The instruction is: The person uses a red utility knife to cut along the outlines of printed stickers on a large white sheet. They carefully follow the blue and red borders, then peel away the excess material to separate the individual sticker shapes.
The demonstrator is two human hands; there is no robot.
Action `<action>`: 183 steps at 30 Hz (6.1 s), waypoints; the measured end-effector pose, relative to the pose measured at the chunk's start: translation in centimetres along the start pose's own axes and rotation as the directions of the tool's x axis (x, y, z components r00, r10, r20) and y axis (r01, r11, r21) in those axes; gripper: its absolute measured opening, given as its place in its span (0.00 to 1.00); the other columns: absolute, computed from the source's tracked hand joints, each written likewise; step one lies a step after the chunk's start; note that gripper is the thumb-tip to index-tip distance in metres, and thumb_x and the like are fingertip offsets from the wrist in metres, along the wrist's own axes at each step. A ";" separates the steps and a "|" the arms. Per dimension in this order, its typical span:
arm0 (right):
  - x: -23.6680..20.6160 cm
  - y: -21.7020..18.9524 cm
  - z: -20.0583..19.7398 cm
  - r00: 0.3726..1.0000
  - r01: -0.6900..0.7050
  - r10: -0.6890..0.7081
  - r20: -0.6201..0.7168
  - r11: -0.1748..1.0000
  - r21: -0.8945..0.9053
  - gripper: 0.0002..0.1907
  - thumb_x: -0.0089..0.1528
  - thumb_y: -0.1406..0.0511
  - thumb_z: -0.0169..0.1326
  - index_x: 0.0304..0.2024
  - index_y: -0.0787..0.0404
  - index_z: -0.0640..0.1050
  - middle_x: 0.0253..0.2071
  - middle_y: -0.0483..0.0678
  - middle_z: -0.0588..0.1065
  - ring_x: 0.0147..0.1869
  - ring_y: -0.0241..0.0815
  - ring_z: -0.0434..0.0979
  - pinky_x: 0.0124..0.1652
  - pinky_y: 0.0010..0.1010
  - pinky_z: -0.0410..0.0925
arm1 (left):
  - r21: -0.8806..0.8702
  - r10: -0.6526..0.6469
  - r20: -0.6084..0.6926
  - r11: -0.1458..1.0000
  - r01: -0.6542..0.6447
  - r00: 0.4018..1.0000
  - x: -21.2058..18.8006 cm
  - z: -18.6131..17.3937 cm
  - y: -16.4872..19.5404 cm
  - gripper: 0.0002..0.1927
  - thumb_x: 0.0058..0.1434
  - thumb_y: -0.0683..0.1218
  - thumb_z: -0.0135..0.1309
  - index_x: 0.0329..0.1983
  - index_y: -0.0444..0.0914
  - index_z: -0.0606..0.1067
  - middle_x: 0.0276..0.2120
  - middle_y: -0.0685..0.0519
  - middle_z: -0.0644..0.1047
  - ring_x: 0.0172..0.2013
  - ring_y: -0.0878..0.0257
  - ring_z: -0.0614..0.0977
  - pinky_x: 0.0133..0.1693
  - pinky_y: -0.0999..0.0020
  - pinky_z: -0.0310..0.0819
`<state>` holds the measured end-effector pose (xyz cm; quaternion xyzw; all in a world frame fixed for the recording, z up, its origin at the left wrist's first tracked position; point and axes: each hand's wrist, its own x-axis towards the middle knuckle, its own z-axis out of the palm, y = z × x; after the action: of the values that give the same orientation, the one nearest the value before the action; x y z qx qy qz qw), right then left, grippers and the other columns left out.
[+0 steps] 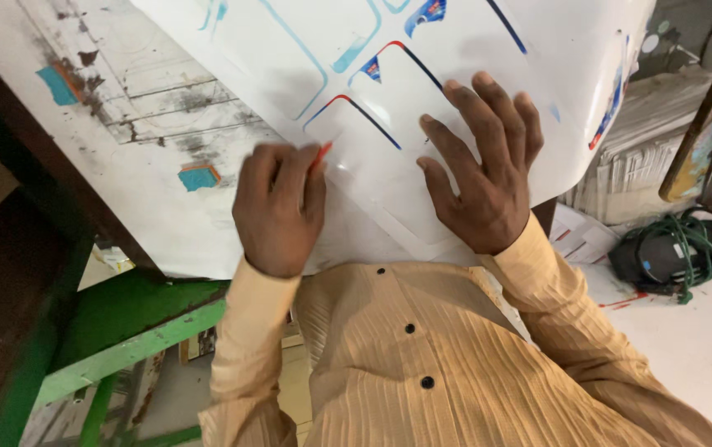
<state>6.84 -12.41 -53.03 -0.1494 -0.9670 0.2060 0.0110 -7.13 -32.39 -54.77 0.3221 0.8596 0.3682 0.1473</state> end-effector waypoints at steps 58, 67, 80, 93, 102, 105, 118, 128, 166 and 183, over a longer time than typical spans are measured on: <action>8.5 0.2 4.1 0.977 0.208 -0.211 -0.026 0.974 -0.088 0.18 0.64 0.67 0.67 0.56 0.52 0.81 0.52 0.43 0.69 0.50 0.42 0.65 0.51 0.36 0.60 | 0.056 0.440 0.189 0.888 -0.457 0.878 7.9 -1.3 -7.2 0.09 0.63 0.39 0.61 0.46 0.37 0.79 0.38 0.53 0.70 0.39 0.57 0.75 0.36 0.64 0.74; 8.5 0.1 4.2 0.978 0.205 -0.208 -0.021 0.975 -0.090 0.18 0.65 0.66 0.67 0.57 0.52 0.80 0.52 0.43 0.69 0.51 0.43 0.65 0.52 0.36 0.59 | 0.047 0.383 0.191 0.916 -0.399 0.904 7.0 -1.1 -7.4 0.10 0.61 0.38 0.62 0.46 0.37 0.79 0.38 0.52 0.69 0.39 0.57 0.74 0.33 0.64 0.74; 8.3 0.4 4.6 0.973 0.223 -0.227 -0.033 0.969 -0.104 0.16 0.66 0.67 0.66 0.56 0.53 0.81 0.52 0.43 0.69 0.51 0.43 0.64 0.52 0.36 0.59 | 0.021 0.191 0.143 0.981 -0.195 0.971 3.5 -1.2 -7.0 0.12 0.58 0.37 0.64 0.45 0.37 0.78 0.36 0.51 0.67 0.38 0.55 0.72 0.31 0.61 0.71; 8.6 -0.4 4.4 0.974 0.218 -0.222 -0.033 0.971 -0.098 0.15 0.65 0.69 0.64 0.55 0.53 0.81 0.50 0.44 0.70 0.51 0.46 0.65 0.51 0.39 0.59 | 0.023 -0.103 0.004 0.994 0.103 0.995 -0.6 -0.4 -2.4 0.09 0.59 0.38 0.62 0.41 0.37 0.74 0.36 0.49 0.69 0.37 0.51 0.75 0.38 0.56 0.72; 7.5 1.3 2.0 0.979 0.202 -0.201 -0.037 0.924 0.324 0.21 0.62 0.84 0.55 0.51 0.60 0.82 0.51 0.48 0.76 0.52 0.46 0.75 0.46 0.33 0.68 | -0.099 0.100 0.041 0.991 -0.095 0.994 -1.5 2.0 -1.0 0.17 0.62 0.36 0.60 0.55 0.37 0.77 0.42 0.49 0.74 0.40 0.53 0.76 0.39 0.62 0.74; 6.4 1.2 1.5 0.991 0.103 -0.131 0.042 0.907 0.407 0.22 0.61 0.85 0.52 0.52 0.62 0.81 0.51 0.51 0.75 0.51 0.46 0.77 0.48 0.33 0.73 | -0.073 0.150 0.028 0.986 -0.148 0.988 -1.4 2.8 -0.9 0.15 0.64 0.37 0.60 0.54 0.37 0.78 0.41 0.50 0.74 0.38 0.54 0.75 0.38 0.62 0.73; 6.3 2.1 1.4 0.944 0.268 -0.319 0.083 0.891 0.366 0.27 0.56 0.84 0.51 0.57 0.64 0.77 0.53 0.53 0.74 0.54 0.52 0.74 0.54 0.40 0.70 | -0.155 0.158 0.006 0.976 -0.156 0.987 0.3 3.4 -0.9 0.15 0.63 0.37 0.62 0.53 0.38 0.78 0.42 0.51 0.74 0.39 0.54 0.75 0.40 0.61 0.74; 6.6 0.3 1.8 0.944 0.278 -0.302 0.137 0.946 0.170 0.31 0.59 0.72 0.65 0.65 0.61 0.74 0.58 0.52 0.69 0.51 0.49 0.70 0.53 0.41 0.68 | -0.196 0.045 0.008 0.980 -0.043 0.999 0.7 3.3 -0.5 0.14 0.65 0.38 0.60 0.53 0.36 0.76 0.43 0.48 0.74 0.42 0.53 0.78 0.43 0.60 0.75; 3.2 -5.7 3.7 0.900 0.139 -0.368 0.232 0.749 0.648 0.22 0.61 0.77 0.58 0.58 0.65 0.77 0.49 0.55 0.77 0.47 0.46 0.80 0.41 0.34 0.75 | -0.659 -0.435 0.266 0.569 0.491 0.860 -5.7 -0.9 -2.6 0.13 0.61 0.36 0.63 0.47 0.34 0.74 0.33 0.55 0.80 0.28 0.69 0.75 0.31 0.76 0.71; 10.9 0.6 -1.1 0.995 0.004 0.037 -0.090 0.907 0.422 0.08 0.80 0.67 0.52 0.50 0.66 0.79 0.33 0.48 0.69 0.31 0.35 0.62 0.33 0.26 0.56 | -0.294 -0.133 -0.044 0.949 0.115 0.990 2.1 -1.3 -2.5 0.16 0.66 0.33 0.55 0.57 0.33 0.75 0.43 0.47 0.72 0.39 0.57 0.79 0.41 0.66 0.76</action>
<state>-3.30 -8.29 -52.69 -0.1615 -0.8968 0.4025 0.0875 -10.44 -33.03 -55.75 0.2305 0.8190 0.4905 0.1884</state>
